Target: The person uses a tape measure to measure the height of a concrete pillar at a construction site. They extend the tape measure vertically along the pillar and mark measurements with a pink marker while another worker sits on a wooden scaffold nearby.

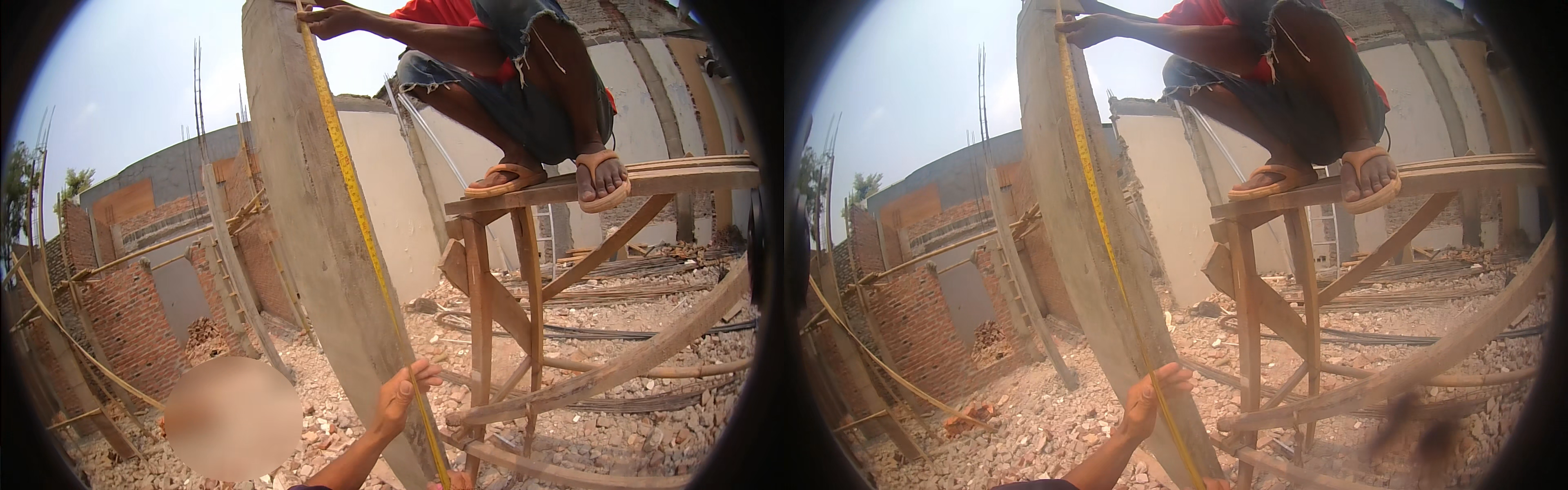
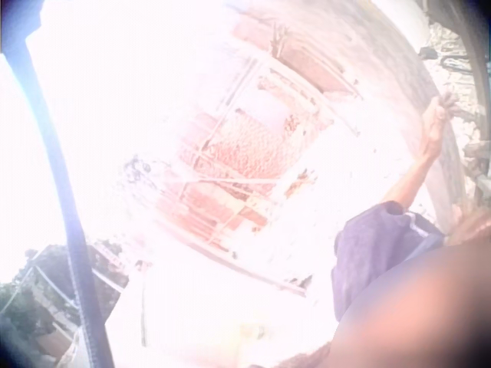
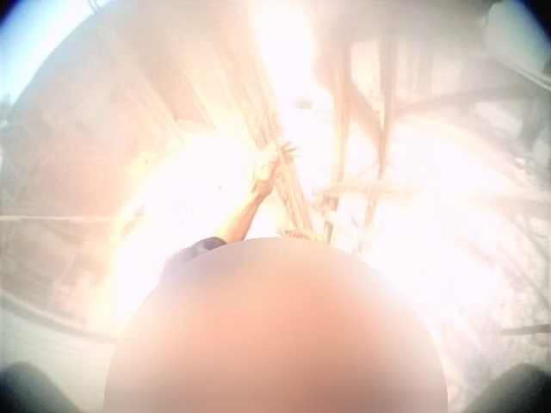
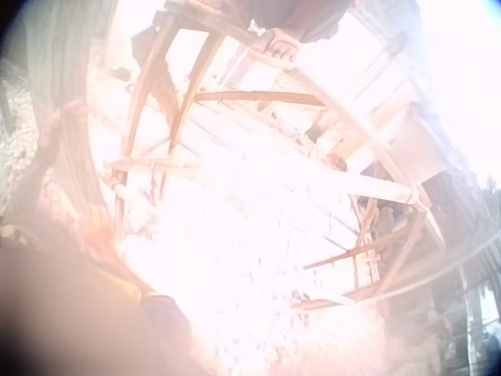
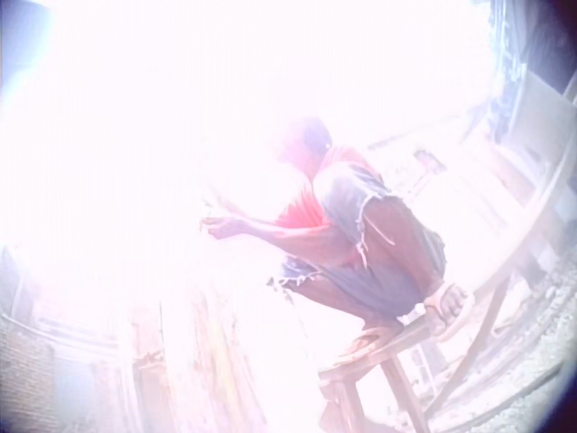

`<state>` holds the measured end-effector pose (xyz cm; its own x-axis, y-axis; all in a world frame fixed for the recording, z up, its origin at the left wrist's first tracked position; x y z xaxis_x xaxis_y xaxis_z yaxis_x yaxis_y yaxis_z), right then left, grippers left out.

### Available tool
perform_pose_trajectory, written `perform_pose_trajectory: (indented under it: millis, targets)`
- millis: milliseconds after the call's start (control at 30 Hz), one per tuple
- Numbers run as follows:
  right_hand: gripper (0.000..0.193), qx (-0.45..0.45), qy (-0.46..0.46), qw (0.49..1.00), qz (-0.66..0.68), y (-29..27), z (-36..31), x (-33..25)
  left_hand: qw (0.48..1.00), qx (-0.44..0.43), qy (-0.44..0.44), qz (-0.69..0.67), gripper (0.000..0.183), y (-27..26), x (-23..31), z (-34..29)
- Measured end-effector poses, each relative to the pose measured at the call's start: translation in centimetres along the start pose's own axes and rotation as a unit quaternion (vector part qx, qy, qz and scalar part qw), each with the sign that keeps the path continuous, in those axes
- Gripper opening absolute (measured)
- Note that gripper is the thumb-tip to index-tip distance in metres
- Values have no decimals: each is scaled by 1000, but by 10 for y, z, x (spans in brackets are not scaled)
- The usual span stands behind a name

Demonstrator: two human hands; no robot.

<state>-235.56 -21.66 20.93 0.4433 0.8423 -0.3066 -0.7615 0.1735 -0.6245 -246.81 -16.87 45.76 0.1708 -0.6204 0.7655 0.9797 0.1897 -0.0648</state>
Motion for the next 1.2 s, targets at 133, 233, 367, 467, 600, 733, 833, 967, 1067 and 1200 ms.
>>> perform_pose_trajectory:
  millis: [133,233,367,467,600,733,833,967,1067,1200]
  targets:
    - [27,6,99,982,162,2,47,10,998,20,35,-38,71,7,18,10]
    - [27,66,172,946,266,-5,88,10,996,70,49,22,58,7,33,19]
    - [28,44,145,940,305,-46,122,5,988,138,63,34,43,-8,49,49]
    - [26,173,116,946,250,-86,155,-13,978,174,94,70,39,-18,60,63]
    - [24,90,157,924,337,-83,160,-2,972,191,65,120,38,-25,51,64]
    - [25,83,130,935,320,-60,149,10,965,197,39,167,40,-24,28,53]
    - [28,95,141,934,315,-30,136,20,966,216,30,139,42,-27,9,42]
    - [24,123,141,933,306,-8,117,30,971,203,65,107,46,-28,0,35]
    - [27,98,120,939,308,-2,115,38,985,163,47,6,53,-28,-13,32]
    - [41,116,104,935,320,-7,115,40,984,110,37,-136,60,-24,-28,25]
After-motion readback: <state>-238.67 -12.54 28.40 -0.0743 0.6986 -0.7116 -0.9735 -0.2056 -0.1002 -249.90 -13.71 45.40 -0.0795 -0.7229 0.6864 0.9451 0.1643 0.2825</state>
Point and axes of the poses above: each hand's wrist, its own z-axis towards the middle knuckle, its own y-axis out of the palm, x = y × z, the point moved 9 cm from there along z, towards the middle knuckle, and after that the axes turned 8 degrees about -z, right-handed, at the moved point
